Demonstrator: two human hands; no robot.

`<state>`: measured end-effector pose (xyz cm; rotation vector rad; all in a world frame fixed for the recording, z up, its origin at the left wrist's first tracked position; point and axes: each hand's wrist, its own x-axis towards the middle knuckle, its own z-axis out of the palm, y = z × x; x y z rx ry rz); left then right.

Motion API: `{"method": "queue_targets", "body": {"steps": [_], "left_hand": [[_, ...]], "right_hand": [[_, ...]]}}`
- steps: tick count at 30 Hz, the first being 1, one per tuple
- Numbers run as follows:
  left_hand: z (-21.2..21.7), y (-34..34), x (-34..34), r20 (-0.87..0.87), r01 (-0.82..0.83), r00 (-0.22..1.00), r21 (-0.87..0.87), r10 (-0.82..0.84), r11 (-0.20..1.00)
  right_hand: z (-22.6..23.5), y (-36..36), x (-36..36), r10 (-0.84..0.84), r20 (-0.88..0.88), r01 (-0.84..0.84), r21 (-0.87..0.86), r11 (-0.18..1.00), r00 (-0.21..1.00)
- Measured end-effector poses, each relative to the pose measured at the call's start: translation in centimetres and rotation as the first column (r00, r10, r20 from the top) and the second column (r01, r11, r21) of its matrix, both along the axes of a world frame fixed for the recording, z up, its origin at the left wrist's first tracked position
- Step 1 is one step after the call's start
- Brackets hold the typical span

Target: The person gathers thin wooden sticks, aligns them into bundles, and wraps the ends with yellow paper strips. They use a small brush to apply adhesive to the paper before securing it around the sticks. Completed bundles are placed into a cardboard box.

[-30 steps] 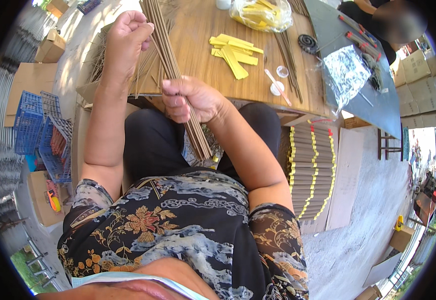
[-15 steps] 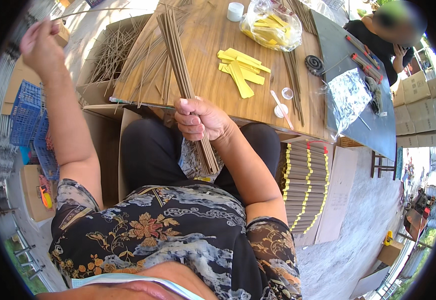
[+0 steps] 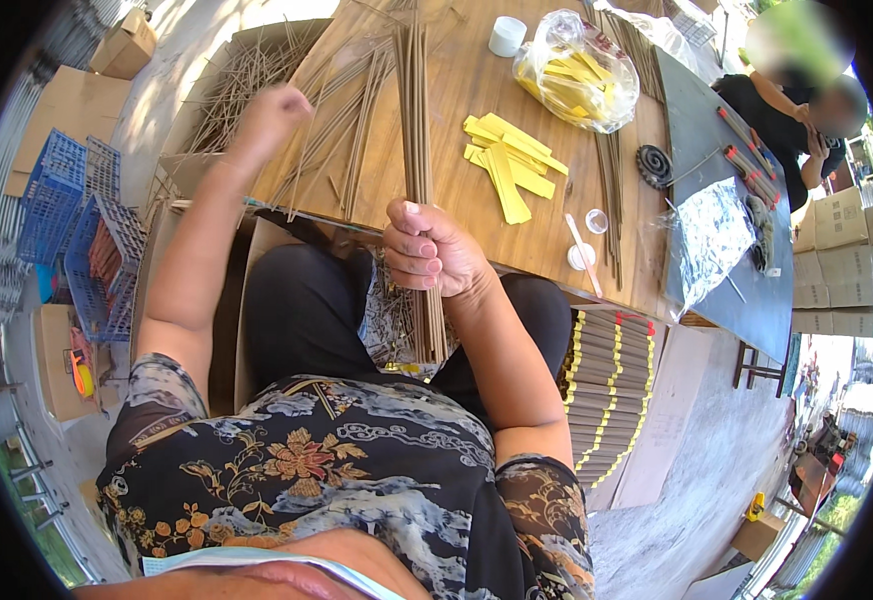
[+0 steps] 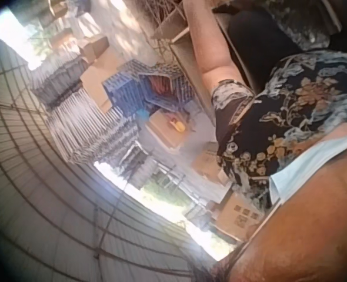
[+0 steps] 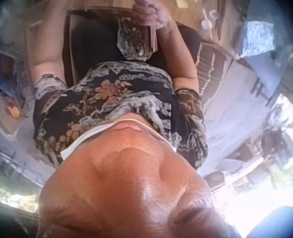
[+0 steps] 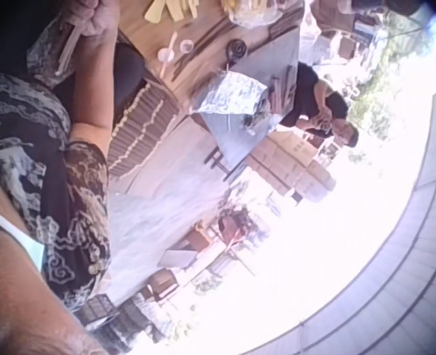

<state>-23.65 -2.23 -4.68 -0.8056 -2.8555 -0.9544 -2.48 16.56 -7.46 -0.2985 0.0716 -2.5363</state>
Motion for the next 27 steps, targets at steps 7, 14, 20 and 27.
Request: {"method": "queue_targets", "body": {"steps": [7, 14, 20, 27], "left_hand": [[-4.7, 2.8, 3.6, 0.084, -0.040, 0.994, -0.345, 0.073, 0.938], [-4.8, 6.2, 3.5, 0.132, -0.053, 0.986, -0.326, 0.102, 0.944], [-6.4, 7.4, 2.5, 0.138, -0.055, 0.984, -0.357, 0.110, 0.932], [-4.7, 8.2, 3.0, 0.188, -0.012, 0.976, -0.467, 0.112, 0.884]], "right_hand": [[-0.6, 0.6, 0.2, -0.059, 0.025, 0.058, 0.037, 0.998, 0.998], [-0.6, 1.1, 0.1, -0.084, 0.025, 0.081, 0.105, 0.991, 0.996], [-0.6, 1.6, 0.4, -0.091, 0.026, 0.087, 0.129, 0.988, 0.996], [-0.5, 1.8, 0.5, -0.109, 0.026, 0.104, 0.145, 0.984, 0.994]]}}
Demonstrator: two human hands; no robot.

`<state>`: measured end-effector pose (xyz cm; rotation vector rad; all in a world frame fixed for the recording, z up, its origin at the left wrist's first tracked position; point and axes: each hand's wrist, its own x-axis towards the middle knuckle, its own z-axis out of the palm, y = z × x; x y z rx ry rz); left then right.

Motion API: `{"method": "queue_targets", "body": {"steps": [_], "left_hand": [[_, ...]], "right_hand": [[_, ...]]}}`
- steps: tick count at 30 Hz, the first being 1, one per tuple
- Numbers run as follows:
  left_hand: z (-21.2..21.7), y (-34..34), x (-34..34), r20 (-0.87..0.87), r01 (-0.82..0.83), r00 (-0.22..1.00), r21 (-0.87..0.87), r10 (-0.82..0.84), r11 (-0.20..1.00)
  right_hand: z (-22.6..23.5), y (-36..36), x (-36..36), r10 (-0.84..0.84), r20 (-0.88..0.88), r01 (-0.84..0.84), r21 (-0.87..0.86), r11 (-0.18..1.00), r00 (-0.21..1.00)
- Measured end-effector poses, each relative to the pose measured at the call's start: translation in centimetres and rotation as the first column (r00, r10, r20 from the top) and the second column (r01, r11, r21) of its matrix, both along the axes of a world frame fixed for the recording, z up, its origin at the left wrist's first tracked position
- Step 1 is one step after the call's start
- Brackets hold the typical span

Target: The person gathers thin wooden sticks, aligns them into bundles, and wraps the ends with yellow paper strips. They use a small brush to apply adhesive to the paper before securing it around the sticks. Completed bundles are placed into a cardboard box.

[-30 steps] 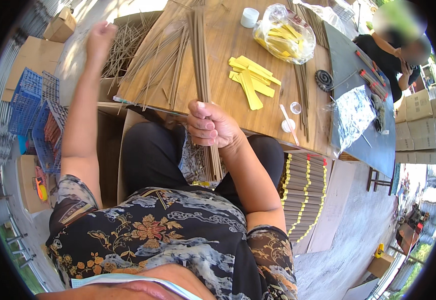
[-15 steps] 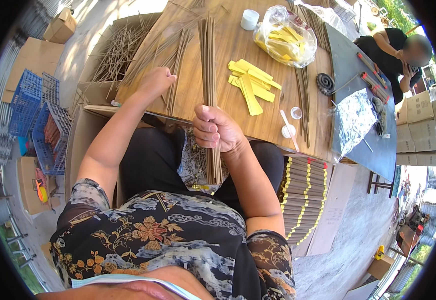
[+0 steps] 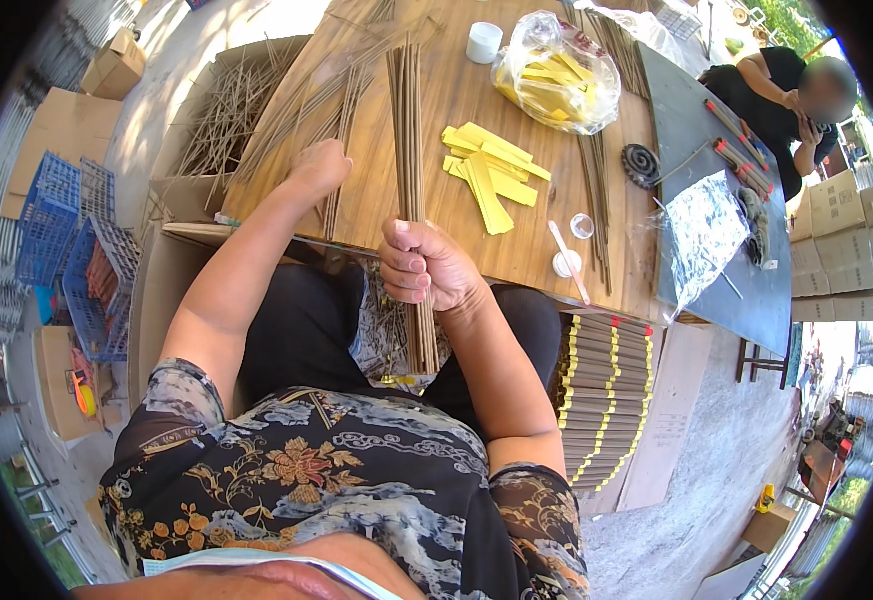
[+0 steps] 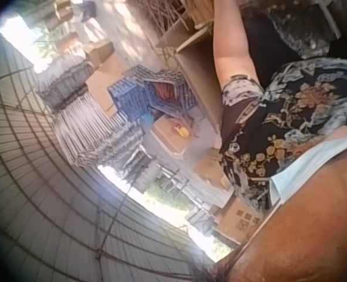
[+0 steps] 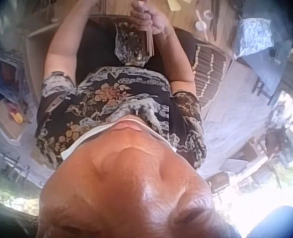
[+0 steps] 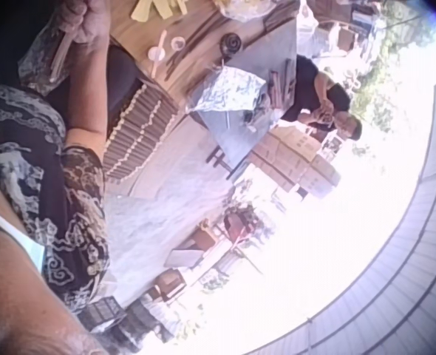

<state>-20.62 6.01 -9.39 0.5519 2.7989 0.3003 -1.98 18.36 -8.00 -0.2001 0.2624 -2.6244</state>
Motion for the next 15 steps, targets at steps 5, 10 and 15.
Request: {"method": "queue_targets", "body": {"steps": [5, 10, 15], "left_hand": [[-0.8, 0.3, -0.4, -0.037, -0.013, 0.999, -0.005, 0.013, 1.000], [-1.1, 0.7, -0.7, -0.061, -0.002, 0.998, -0.007, 0.002, 1.000], [-0.5, 0.3, -0.6, -0.082, -0.004, 0.997, 0.084, 0.011, 0.996]], "right_hand": [[0.0, 0.1, 0.2, -0.007, -0.018, 0.007, -0.015, 1.000, 1.000], [-0.3, 0.2, 0.0, -0.005, -0.023, 0.003, -0.079, 0.997, 1.000], [-0.2, 0.2, 0.2, -0.014, -0.025, 0.011, -0.106, 0.994, 1.000]]}}
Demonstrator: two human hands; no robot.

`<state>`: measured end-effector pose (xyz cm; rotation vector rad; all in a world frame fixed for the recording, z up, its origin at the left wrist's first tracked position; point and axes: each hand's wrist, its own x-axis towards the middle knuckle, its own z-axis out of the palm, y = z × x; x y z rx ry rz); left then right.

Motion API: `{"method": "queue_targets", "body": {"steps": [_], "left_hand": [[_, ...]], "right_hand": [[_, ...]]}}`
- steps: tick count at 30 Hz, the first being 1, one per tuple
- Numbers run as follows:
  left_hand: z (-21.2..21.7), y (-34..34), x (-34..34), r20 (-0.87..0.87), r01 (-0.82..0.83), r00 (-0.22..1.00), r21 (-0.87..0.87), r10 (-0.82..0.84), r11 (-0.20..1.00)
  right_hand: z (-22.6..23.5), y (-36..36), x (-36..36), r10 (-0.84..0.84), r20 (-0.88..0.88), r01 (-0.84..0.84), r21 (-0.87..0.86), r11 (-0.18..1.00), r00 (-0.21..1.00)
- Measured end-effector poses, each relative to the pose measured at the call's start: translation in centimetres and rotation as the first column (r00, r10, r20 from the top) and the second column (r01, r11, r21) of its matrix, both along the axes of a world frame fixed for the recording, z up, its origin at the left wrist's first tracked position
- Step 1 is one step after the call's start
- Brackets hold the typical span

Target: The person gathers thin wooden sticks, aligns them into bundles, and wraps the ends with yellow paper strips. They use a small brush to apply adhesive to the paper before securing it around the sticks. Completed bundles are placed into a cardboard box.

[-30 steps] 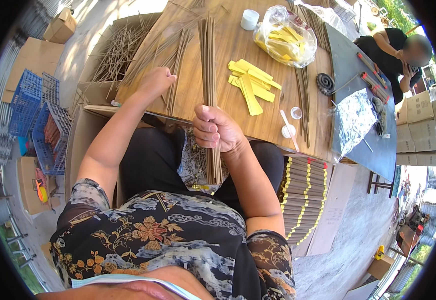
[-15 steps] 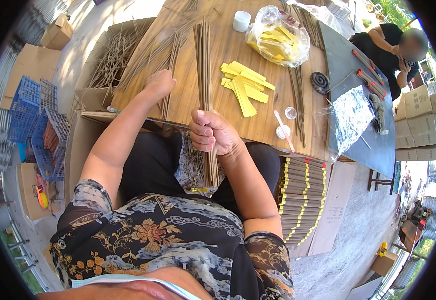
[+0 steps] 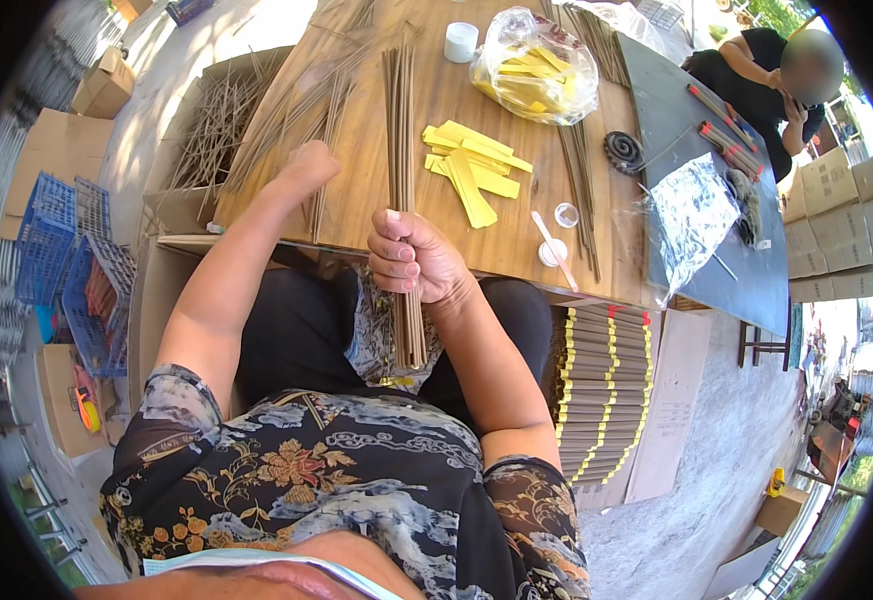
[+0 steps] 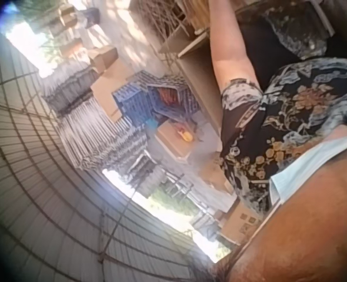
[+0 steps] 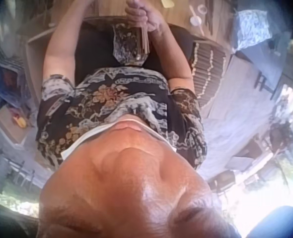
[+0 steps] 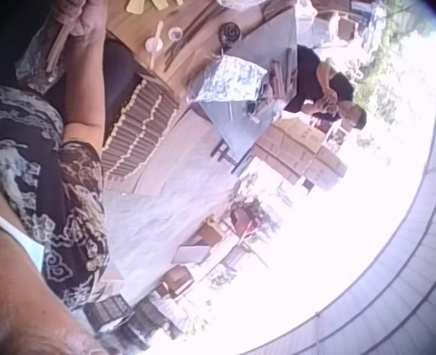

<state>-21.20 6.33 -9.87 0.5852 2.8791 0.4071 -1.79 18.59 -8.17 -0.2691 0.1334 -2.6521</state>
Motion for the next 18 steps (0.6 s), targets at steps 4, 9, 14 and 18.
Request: {"method": "queue_targets", "body": {"steps": [4, 9, 14, 18], "left_hand": [[4.5, -0.7, 1.5, 0.436, -0.150, 0.900, 0.305, 0.002, 0.940], [9.5, -2.4, 9.5, 0.481, -0.198, 0.816, 0.753, -0.319, 0.628], [10.3, -2.2, 14.8, 0.420, -0.099, 0.821, 0.771, -0.386, 0.629], [8.6, -2.1, 15.3, 0.428, -0.128, 0.806, 0.800, -0.408, 0.587]], "right_hand": [[-0.2, 0.3, 0.1, -0.039, 0.009, 0.039, -0.016, 0.999, 0.999], [-0.6, -0.2, -0.2, -0.162, 0.095, 0.162, 0.003, 0.987, 0.982], [0.0, -0.6, -0.3, -0.181, 0.094, 0.176, 0.061, 0.982, 0.979], [0.5, -0.5, 0.4, -0.236, 0.118, 0.210, 0.200, 0.957, 0.964]]}}
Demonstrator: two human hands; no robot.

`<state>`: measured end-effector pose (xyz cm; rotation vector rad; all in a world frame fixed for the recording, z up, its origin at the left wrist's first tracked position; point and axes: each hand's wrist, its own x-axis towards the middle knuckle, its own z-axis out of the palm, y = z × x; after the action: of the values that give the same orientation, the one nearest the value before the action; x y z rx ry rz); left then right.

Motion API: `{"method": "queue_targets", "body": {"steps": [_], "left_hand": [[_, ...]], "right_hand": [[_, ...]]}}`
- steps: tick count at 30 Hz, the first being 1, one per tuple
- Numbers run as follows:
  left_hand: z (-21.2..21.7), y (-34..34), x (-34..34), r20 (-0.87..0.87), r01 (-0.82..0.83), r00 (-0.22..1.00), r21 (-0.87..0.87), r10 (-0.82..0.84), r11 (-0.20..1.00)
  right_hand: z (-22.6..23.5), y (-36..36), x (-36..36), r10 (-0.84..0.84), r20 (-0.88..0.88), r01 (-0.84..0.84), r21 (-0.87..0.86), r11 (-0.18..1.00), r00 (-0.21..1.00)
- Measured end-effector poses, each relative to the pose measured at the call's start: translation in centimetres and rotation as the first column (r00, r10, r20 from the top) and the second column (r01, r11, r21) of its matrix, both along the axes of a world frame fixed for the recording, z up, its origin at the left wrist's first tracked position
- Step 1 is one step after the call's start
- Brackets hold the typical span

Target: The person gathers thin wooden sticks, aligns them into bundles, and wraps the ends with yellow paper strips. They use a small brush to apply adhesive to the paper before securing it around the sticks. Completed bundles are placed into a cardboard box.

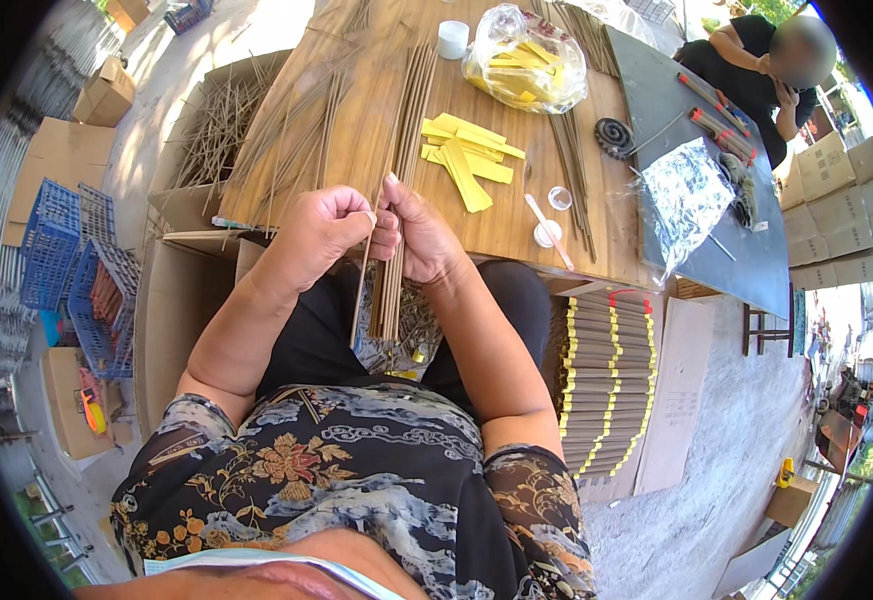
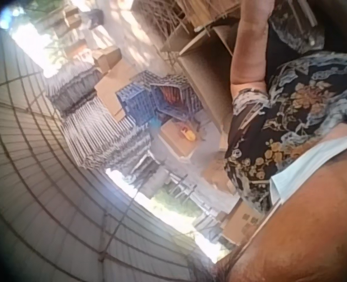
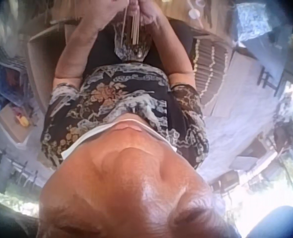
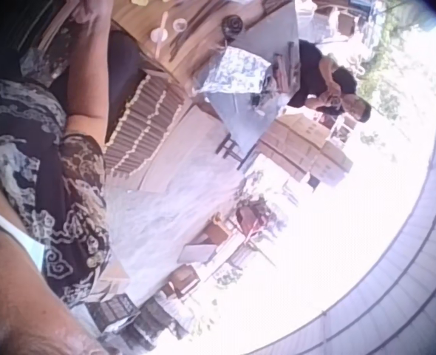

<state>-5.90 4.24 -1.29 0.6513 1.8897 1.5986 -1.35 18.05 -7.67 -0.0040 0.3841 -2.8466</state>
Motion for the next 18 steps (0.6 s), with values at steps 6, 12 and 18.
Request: {"method": "queue_targets", "body": {"steps": [6, 12, 18], "left_hand": [[0.9, 0.3, 0.6, 0.123, 0.009, 0.992, 0.021, -0.012, 1.000], [2.4, -0.1, 1.0, 0.143, 0.064, 0.988, -0.028, -0.059, 0.998], [2.2, 1.1, -3.3, 0.092, -0.086, 0.994, 0.224, 0.067, 0.971]], "right_hand": [[0.7, -0.2, 0.4, -0.023, -0.014, 0.023, 0.007, 1.000, 1.000], [0.9, -0.1, 0.7, 0.026, -0.057, -0.026, -0.007, 1.000, 0.998], [2.5, -0.9, 1.1, 0.130, -0.188, -0.136, -0.021, 0.990, 0.973]]}}
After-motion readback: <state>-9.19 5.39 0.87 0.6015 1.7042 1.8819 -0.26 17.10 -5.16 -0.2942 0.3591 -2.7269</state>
